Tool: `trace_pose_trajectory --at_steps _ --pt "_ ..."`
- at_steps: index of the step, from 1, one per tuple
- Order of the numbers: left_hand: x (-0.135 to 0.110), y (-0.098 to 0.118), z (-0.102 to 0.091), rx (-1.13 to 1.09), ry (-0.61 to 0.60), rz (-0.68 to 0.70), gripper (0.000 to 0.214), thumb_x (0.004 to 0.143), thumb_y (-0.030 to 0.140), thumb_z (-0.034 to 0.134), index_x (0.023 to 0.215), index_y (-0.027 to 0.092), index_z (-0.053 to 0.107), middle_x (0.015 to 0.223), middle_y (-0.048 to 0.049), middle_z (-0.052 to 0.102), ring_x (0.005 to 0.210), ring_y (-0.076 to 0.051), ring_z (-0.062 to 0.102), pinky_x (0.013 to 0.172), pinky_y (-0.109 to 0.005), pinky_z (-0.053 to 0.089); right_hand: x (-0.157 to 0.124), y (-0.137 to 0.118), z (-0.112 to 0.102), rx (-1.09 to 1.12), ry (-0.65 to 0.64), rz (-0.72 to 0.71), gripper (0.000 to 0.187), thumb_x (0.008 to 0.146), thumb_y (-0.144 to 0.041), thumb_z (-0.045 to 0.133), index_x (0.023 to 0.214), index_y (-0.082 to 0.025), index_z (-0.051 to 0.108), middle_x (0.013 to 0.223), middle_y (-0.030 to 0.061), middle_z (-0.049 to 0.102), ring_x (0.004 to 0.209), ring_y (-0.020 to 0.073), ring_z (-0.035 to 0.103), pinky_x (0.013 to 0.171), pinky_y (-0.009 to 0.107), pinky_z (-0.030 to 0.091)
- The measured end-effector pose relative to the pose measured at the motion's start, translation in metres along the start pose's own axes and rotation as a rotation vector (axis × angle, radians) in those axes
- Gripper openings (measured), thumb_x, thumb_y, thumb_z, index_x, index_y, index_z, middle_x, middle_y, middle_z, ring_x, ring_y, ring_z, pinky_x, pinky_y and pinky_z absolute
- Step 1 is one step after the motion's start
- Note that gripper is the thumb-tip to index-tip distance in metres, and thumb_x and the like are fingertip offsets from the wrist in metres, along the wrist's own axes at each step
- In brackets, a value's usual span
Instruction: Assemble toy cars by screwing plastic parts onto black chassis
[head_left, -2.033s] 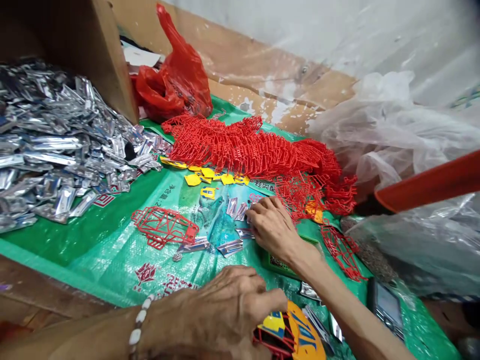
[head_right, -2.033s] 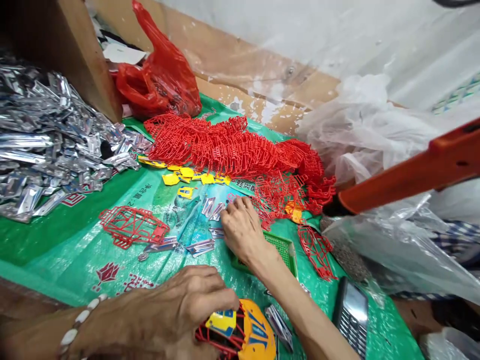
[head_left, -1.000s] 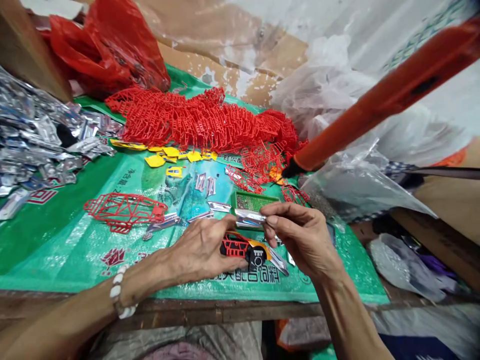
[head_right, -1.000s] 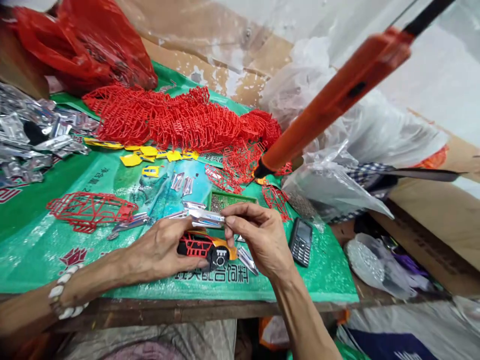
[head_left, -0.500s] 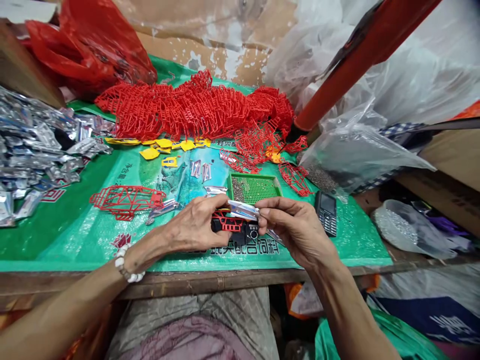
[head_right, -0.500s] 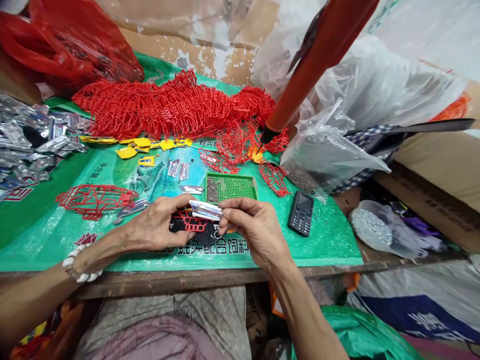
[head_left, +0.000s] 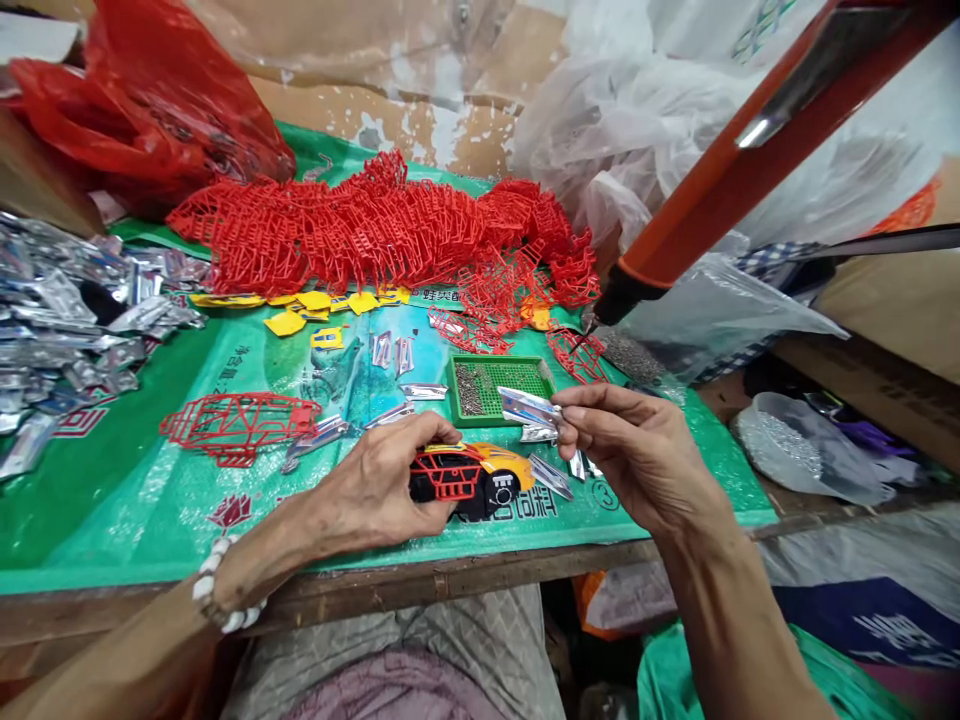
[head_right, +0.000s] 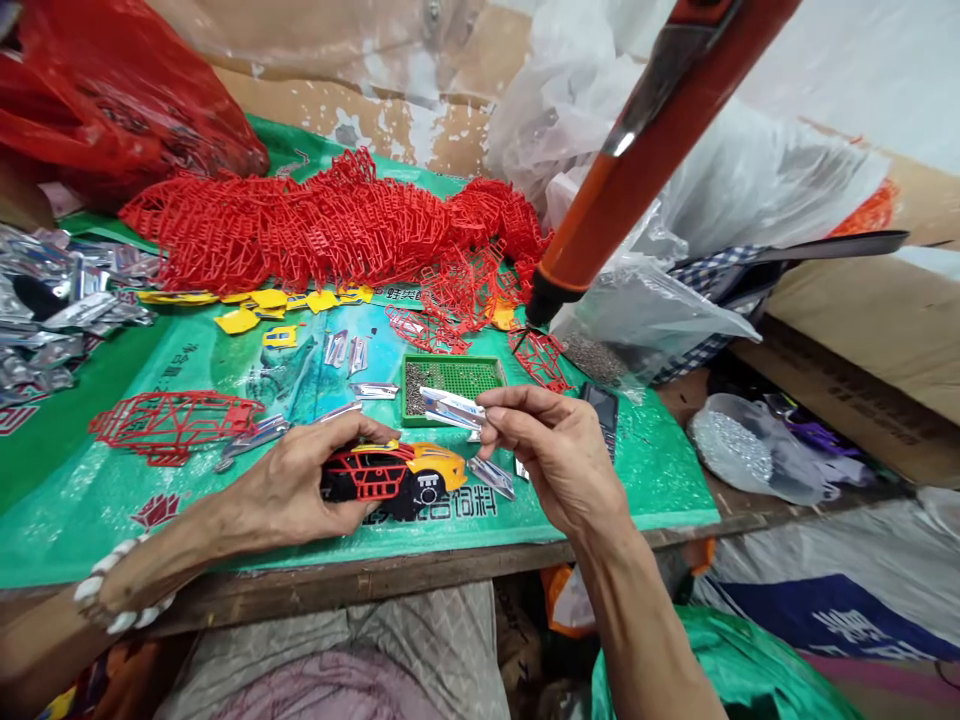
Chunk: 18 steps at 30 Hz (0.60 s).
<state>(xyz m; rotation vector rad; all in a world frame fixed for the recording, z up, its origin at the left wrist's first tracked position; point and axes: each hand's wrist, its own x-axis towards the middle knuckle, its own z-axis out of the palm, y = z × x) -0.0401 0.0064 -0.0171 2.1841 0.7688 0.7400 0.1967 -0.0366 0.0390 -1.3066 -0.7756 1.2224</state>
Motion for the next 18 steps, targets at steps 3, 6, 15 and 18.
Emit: trace_pose_trajectory --at_steps 3,6,15,18 --pt "-0.0023 0.0009 0.0003 -0.023 -0.008 -0.011 0.04 0.072 0.015 0.065 0.109 0.019 0.054 0.099 -0.0007 0.068 0.083 -0.016 0.069 0.075 -0.028 0.057 -0.0024 0.0019 0.0006 -0.013 -0.015 0.011 0.028 0.054 -0.025 0.094 0.075 -0.014 0.08 0.061 0.0034 0.068 0.051 0.0089 0.064 0.05 0.014 0.054" --pt "-0.0042 0.002 0.0006 -0.017 -0.024 0.007 0.049 0.07 0.012 0.065 0.115 0.021 0.049 0.105 -0.001 0.066 0.088 -0.017 0.069 0.078 -0.028 0.058 -0.0035 0.003 0.0014 -0.044 -0.011 0.002 0.028 0.055 -0.025 0.094 0.076 -0.014 0.08 0.059 0.0031 0.067 0.049 0.0085 0.062 0.048 0.014 0.053" --pt "-0.0096 -0.0008 0.0047 -0.012 -0.012 0.087 0.072 0.073 0.017 0.067 0.136 0.025 0.033 0.123 -0.0078 0.064 0.107 -0.025 0.068 0.087 -0.037 0.06 -0.0035 0.0035 0.0049 -0.075 -0.045 -0.007 0.027 0.055 -0.03 0.094 0.072 -0.015 0.079 0.051 0.0025 0.063 0.045 0.0094 0.058 0.044 0.019 0.053" --pt "-0.0105 -0.0015 0.0046 -0.026 -0.014 0.076 0.077 0.074 0.016 0.068 0.14 0.026 0.03 0.123 -0.0081 0.065 0.103 -0.025 0.07 0.085 -0.036 0.061 -0.0027 0.0041 0.0055 -0.072 -0.053 -0.011 0.027 0.055 -0.031 0.094 0.072 -0.016 0.079 0.051 0.0027 0.063 0.044 0.01 0.058 0.044 0.02 0.052"
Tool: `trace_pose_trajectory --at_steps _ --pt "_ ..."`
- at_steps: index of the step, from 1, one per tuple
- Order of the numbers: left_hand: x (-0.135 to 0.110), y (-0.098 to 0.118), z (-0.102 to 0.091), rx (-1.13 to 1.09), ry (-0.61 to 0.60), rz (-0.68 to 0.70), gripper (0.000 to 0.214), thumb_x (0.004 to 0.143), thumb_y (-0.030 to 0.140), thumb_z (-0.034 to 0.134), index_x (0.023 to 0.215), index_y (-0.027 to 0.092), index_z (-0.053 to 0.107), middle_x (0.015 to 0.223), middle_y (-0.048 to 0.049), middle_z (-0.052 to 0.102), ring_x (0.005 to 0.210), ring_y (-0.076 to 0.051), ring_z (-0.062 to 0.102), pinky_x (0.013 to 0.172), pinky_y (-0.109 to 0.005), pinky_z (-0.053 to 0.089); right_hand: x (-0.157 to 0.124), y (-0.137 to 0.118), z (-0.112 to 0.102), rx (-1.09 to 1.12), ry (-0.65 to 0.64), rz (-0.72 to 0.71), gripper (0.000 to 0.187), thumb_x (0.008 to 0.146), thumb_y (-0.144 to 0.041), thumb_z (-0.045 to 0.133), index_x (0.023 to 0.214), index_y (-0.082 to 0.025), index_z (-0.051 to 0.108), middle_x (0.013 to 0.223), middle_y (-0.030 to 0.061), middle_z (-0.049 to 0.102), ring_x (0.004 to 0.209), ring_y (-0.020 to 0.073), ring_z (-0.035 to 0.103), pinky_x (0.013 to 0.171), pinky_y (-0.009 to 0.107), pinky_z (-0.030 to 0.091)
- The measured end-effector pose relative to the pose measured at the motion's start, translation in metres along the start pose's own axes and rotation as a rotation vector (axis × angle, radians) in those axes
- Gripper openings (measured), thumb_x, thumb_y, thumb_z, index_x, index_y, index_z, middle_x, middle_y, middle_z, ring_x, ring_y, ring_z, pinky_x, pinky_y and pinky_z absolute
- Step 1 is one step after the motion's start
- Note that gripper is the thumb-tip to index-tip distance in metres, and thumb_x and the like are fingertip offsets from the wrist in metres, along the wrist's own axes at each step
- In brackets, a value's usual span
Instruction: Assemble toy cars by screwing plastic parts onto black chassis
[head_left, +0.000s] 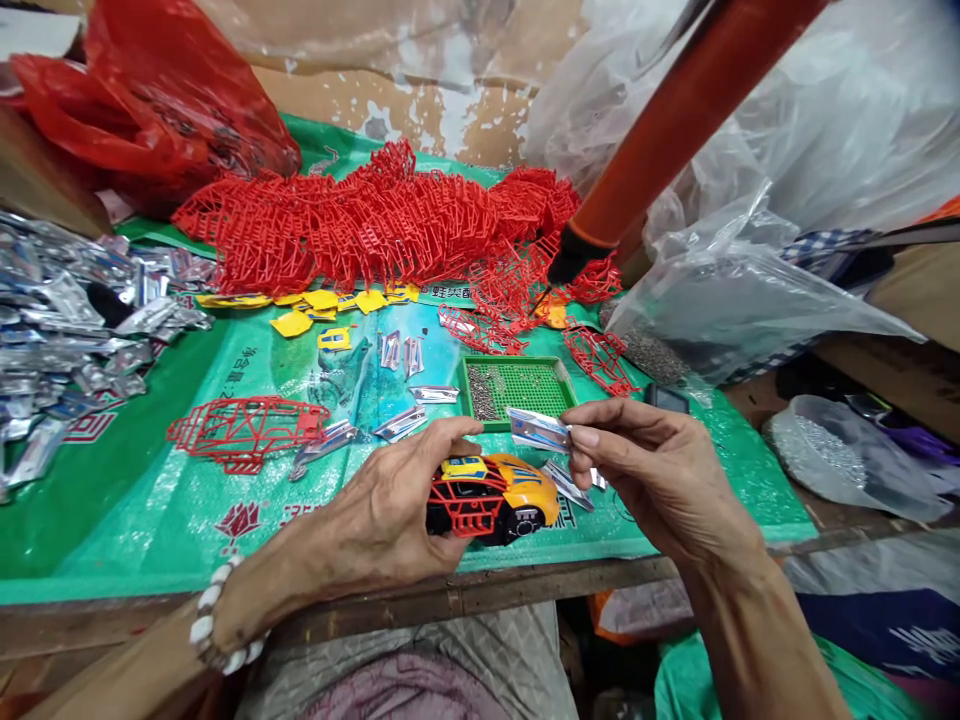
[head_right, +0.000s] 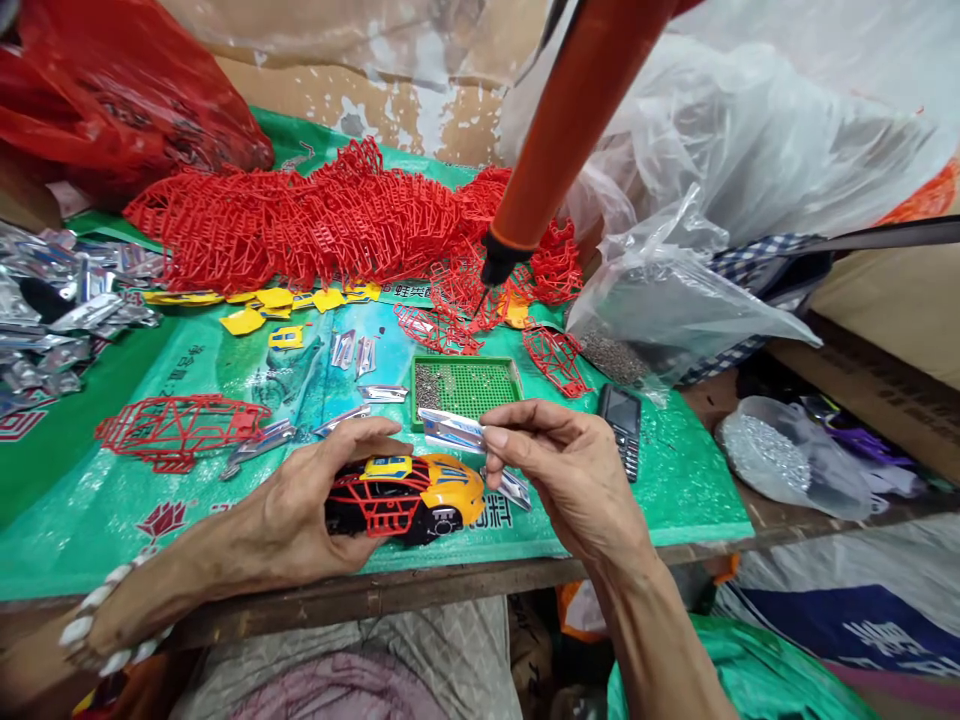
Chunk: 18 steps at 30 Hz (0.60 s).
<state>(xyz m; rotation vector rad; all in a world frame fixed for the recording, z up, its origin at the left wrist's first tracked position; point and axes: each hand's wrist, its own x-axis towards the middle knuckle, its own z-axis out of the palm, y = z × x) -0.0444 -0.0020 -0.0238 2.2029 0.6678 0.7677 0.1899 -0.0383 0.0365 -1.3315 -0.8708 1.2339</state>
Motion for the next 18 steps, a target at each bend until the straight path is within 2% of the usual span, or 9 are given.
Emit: trace_pose_trajectory --at_steps 6,12,15,18 --pt "-0.003 0.002 -0.001 0.026 0.006 0.025 0.075 0.077 0.015 0.064 0.143 0.025 0.031 0.127 -0.0091 0.064 0.112 -0.024 0.067 0.092 -0.036 0.059 0.0 0.003 -0.003 -0.025 0.0 -0.013 0.026 0.059 -0.032 0.093 0.073 -0.016 0.078 0.053 0.0031 0.065 0.044 0.0106 0.059 0.044 0.021 0.049" --pt "-0.002 0.0 -0.003 0.061 -0.012 0.031 0.075 0.077 0.014 0.064 0.144 0.026 0.032 0.126 -0.0084 0.065 0.106 -0.023 0.069 0.09 -0.035 0.06 -0.001 0.011 -0.011 -0.067 -0.017 -0.051 0.024 0.063 -0.034 0.091 0.076 -0.018 0.079 0.058 0.0032 0.068 0.045 0.0108 0.059 0.044 0.022 0.047" --pt "0.002 0.001 -0.004 0.041 -0.009 0.024 0.072 0.078 0.016 0.065 0.142 0.025 0.033 0.123 -0.0081 0.067 0.104 -0.023 0.07 0.087 -0.035 0.06 -0.005 0.011 -0.009 -0.13 -0.033 -0.096 0.019 0.067 -0.035 0.089 0.075 -0.02 0.08 0.068 0.0046 0.072 0.054 0.0116 0.061 0.049 0.023 0.049" --pt "0.006 0.003 -0.005 0.005 -0.013 0.01 0.071 0.078 0.017 0.066 0.14 0.024 0.032 0.118 -0.0076 0.069 0.099 -0.022 0.072 0.084 -0.032 0.06 -0.011 0.007 0.002 -0.239 -0.13 -0.16 0.01 0.072 -0.031 0.085 0.073 -0.022 0.079 0.075 0.0045 0.074 0.069 0.016 0.066 0.061 0.026 0.053"
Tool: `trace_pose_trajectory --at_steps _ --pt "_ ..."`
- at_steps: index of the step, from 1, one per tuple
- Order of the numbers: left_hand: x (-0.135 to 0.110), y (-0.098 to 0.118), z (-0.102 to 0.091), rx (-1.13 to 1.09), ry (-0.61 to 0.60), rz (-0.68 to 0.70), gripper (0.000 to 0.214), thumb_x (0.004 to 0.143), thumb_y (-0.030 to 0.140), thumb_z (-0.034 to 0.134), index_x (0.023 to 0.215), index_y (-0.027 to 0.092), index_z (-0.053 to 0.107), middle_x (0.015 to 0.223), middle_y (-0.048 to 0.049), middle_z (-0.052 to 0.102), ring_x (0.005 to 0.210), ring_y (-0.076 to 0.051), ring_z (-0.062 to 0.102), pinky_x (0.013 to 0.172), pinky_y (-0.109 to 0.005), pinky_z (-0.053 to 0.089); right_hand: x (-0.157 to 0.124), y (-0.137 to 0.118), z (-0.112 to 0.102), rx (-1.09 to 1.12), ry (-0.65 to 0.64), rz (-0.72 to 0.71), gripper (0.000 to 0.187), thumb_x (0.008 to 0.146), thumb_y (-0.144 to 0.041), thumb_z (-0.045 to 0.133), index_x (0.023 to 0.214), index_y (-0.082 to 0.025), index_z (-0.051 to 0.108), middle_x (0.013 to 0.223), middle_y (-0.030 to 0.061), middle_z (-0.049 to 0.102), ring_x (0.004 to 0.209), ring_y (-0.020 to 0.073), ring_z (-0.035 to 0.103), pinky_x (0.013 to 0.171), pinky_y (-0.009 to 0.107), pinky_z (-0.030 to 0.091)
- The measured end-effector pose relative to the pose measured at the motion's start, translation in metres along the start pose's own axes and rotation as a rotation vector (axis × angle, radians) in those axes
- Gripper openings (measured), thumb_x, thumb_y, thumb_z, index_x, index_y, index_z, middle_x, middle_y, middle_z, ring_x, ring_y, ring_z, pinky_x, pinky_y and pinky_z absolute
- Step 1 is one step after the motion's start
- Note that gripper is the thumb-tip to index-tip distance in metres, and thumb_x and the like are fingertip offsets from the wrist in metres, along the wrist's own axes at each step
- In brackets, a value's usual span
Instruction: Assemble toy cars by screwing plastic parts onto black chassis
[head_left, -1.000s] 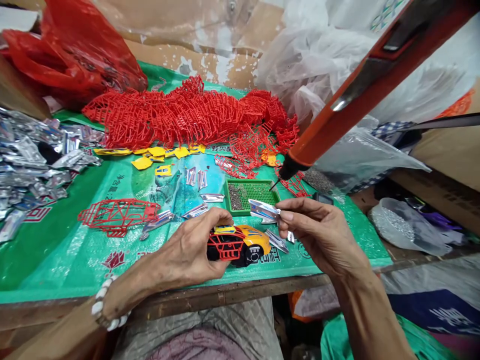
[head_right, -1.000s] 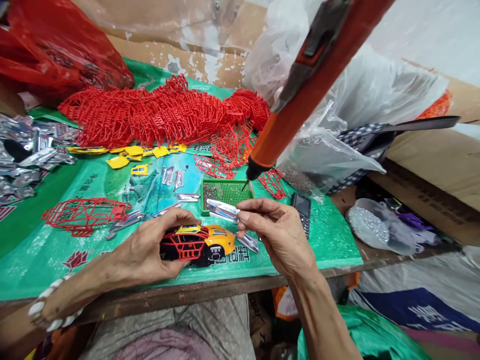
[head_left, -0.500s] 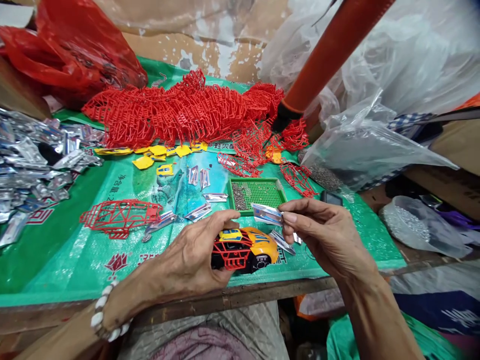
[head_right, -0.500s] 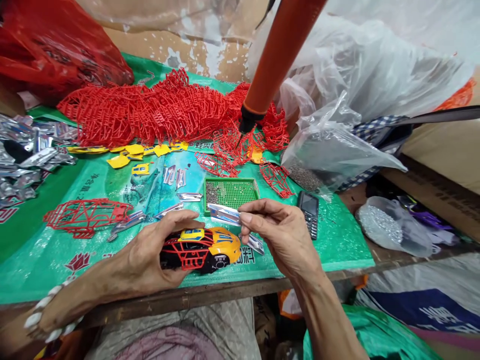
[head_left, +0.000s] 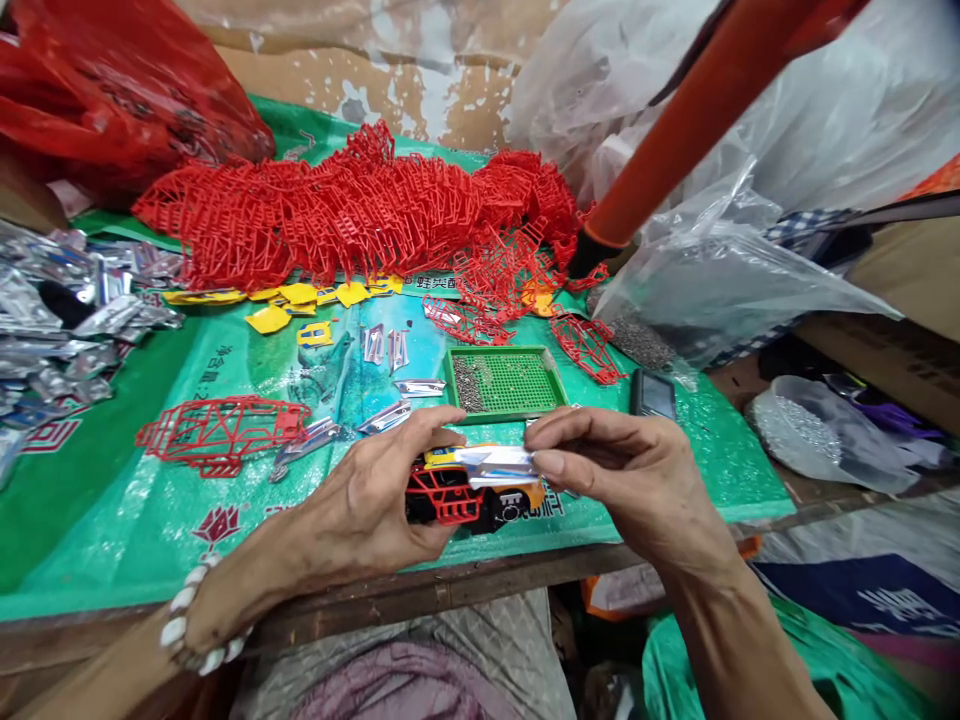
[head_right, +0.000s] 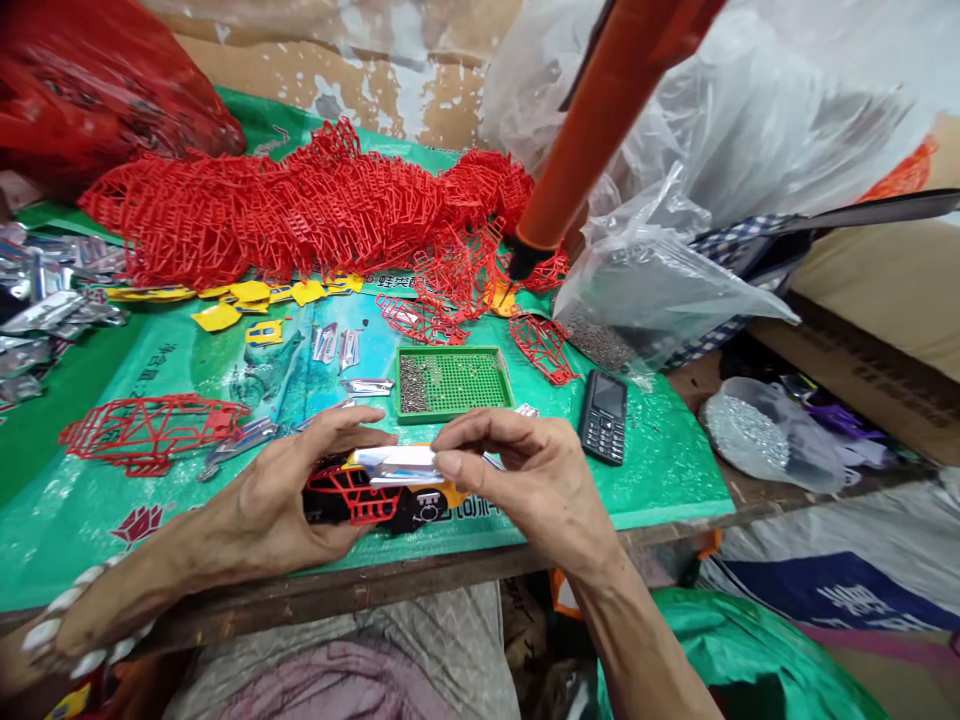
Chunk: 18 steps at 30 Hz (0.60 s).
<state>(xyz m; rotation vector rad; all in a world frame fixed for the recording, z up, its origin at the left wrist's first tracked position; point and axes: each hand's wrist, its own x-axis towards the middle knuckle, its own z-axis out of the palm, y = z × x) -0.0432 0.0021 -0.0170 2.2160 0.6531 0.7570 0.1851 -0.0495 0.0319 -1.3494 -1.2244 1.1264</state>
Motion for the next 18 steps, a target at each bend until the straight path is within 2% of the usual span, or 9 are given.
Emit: trace_pose_trajectory --at_steps 3,6,13,18 --pt "0.002 0.001 0.0 -0.001 0.015 -0.021 0.072 0.076 0.016 0.066 0.138 0.024 0.032 0.115 -0.0074 0.07 0.097 -0.022 0.072 0.082 -0.033 0.06 -0.001 -0.006 0.014 -0.11 -0.148 -0.069 0.006 0.079 -0.024 0.078 0.074 -0.022 0.078 0.074 0.0021 0.074 0.071 0.0157 0.067 0.066 0.026 0.051" --pt "0.002 0.0 0.001 -0.015 0.015 -0.031 0.071 0.077 0.016 0.068 0.137 0.024 0.033 0.117 -0.008 0.069 0.101 -0.023 0.071 0.086 -0.035 0.058 -0.001 -0.006 0.026 -0.201 -0.225 -0.171 0.009 0.084 -0.021 0.072 0.076 -0.021 0.075 0.074 0.0008 0.073 0.07 0.015 0.066 0.066 0.027 0.05" --pt "-0.001 -0.003 -0.001 0.001 -0.038 -0.023 0.058 0.082 0.016 0.068 0.134 0.023 0.042 0.13 -0.0077 0.062 0.116 -0.023 0.064 0.097 -0.034 0.052 0.0 0.01 0.031 -0.499 -0.222 -0.456 0.011 0.09 -0.012 0.064 0.084 -0.02 0.067 0.084 0.0002 0.072 0.079 0.014 0.065 0.074 0.03 0.047" --pt "-0.005 -0.005 -0.003 0.02 -0.086 0.02 0.05 0.093 0.02 0.063 0.138 0.025 0.043 0.133 -0.0061 0.061 0.123 -0.021 0.059 0.105 -0.034 0.046 -0.003 0.014 0.033 -0.55 -0.147 -0.506 0.011 0.091 -0.011 0.062 0.088 -0.02 0.067 0.09 0.0036 0.066 0.084 0.0154 0.063 0.072 0.029 0.05"
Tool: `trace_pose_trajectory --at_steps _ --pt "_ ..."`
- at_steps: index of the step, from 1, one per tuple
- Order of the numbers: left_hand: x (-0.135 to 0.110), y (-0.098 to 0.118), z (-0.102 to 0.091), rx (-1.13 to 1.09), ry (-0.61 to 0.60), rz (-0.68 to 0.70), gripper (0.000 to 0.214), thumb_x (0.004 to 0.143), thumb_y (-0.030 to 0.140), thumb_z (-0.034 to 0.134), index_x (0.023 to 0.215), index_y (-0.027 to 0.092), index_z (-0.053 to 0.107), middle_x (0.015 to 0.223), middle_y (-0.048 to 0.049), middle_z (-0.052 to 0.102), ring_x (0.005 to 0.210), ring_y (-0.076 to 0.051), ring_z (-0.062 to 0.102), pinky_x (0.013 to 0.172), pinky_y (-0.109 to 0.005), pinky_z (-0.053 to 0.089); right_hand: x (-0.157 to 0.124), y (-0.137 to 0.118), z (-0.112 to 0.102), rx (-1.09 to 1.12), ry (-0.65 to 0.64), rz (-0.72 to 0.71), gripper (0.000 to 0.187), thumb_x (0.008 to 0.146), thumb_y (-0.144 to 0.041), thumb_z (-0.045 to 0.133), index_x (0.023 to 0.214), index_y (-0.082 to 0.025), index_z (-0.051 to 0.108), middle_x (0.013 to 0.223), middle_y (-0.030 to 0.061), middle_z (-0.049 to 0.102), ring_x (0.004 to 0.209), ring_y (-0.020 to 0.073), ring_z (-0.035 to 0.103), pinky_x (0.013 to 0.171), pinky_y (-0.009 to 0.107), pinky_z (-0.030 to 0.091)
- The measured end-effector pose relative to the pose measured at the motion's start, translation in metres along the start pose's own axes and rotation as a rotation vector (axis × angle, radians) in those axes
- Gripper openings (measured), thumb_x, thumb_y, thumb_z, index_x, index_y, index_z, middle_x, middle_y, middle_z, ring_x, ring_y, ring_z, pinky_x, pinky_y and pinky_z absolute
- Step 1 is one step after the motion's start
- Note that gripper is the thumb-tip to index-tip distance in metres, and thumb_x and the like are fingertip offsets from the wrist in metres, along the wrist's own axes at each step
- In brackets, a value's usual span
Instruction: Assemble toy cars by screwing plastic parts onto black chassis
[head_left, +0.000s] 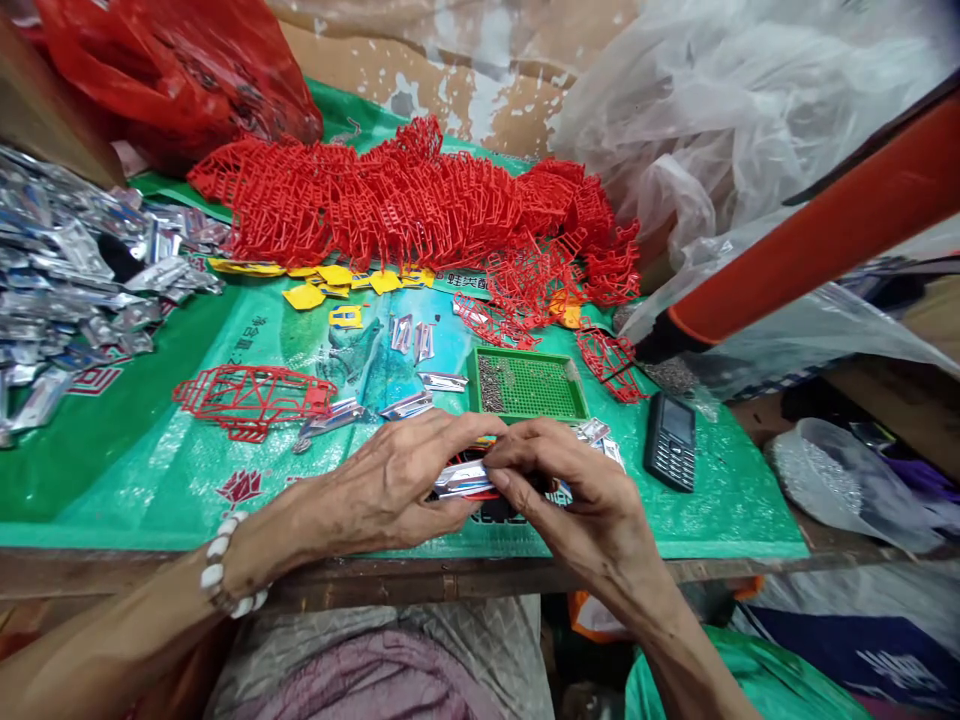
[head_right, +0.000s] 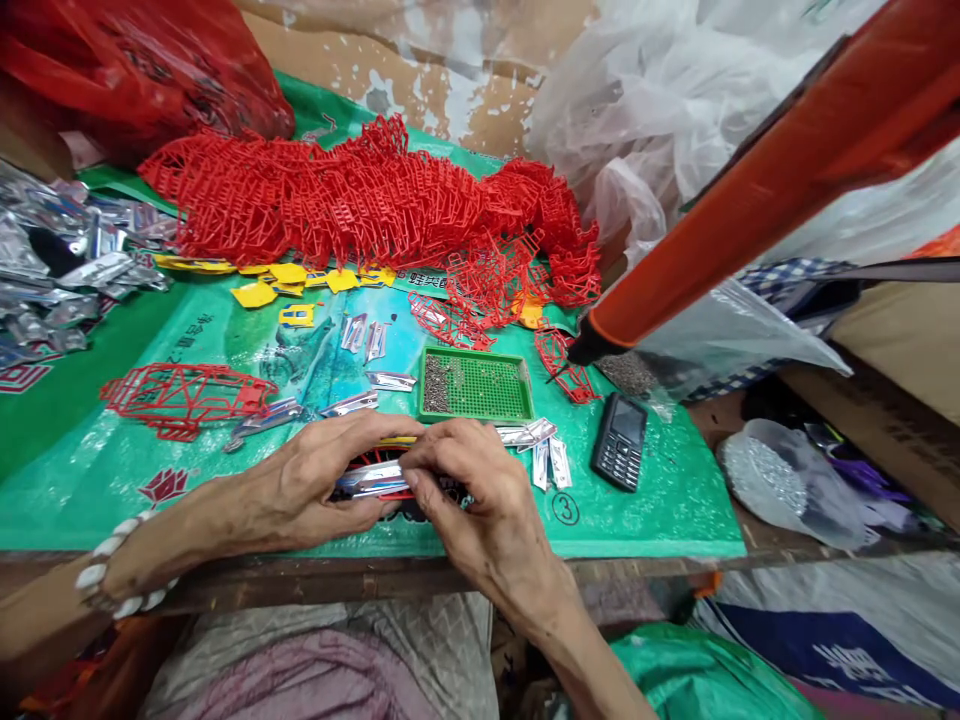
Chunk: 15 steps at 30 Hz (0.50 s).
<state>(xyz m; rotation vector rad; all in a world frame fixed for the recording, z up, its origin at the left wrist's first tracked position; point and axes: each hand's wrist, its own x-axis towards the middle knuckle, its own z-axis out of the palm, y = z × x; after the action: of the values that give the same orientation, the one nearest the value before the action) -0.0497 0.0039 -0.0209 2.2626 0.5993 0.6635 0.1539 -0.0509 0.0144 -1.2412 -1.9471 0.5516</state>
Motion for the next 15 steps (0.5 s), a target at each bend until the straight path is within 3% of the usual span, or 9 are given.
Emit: trace_pose_trajectory --at_steps 4,8,15 --pt "0.0013 0.0014 -0.0005 -0.017 0.002 0.017 0.045 0.093 0.021 0.063 0.134 0.024 0.046 0.126 -0.0054 0.064 0.116 -0.021 0.062 0.101 -0.032 0.049 -0.0026 0.0003 0.0025 -0.092 0.065 -0.045 0.012 0.09 -0.011 0.061 0.09 -0.02 0.067 0.096 0.0057 0.06 0.086 0.0157 0.061 0.069 0.028 0.051" --pt "0.0025 0.0024 -0.0022 -0.011 0.013 0.054 0.04 0.094 0.019 0.063 0.131 0.024 0.048 0.122 -0.0031 0.066 0.112 -0.019 0.063 0.099 -0.029 0.048 -0.0055 0.0027 0.0028 -0.113 0.066 -0.1 0.011 0.091 -0.008 0.059 0.092 -0.02 0.061 0.093 0.0048 0.064 0.088 0.0162 0.061 0.074 0.03 0.051" --pt "-0.0005 -0.0055 -0.001 -0.004 -0.037 0.079 0.026 0.099 0.026 0.058 0.124 0.021 0.051 0.124 -0.0088 0.063 0.118 -0.022 0.059 0.103 -0.034 0.046 -0.0058 0.0004 -0.0036 -0.222 -0.031 -0.188 0.011 0.094 -0.01 0.059 0.1 -0.018 0.063 0.096 0.0062 0.069 0.091 0.0173 0.061 0.082 0.033 0.048"
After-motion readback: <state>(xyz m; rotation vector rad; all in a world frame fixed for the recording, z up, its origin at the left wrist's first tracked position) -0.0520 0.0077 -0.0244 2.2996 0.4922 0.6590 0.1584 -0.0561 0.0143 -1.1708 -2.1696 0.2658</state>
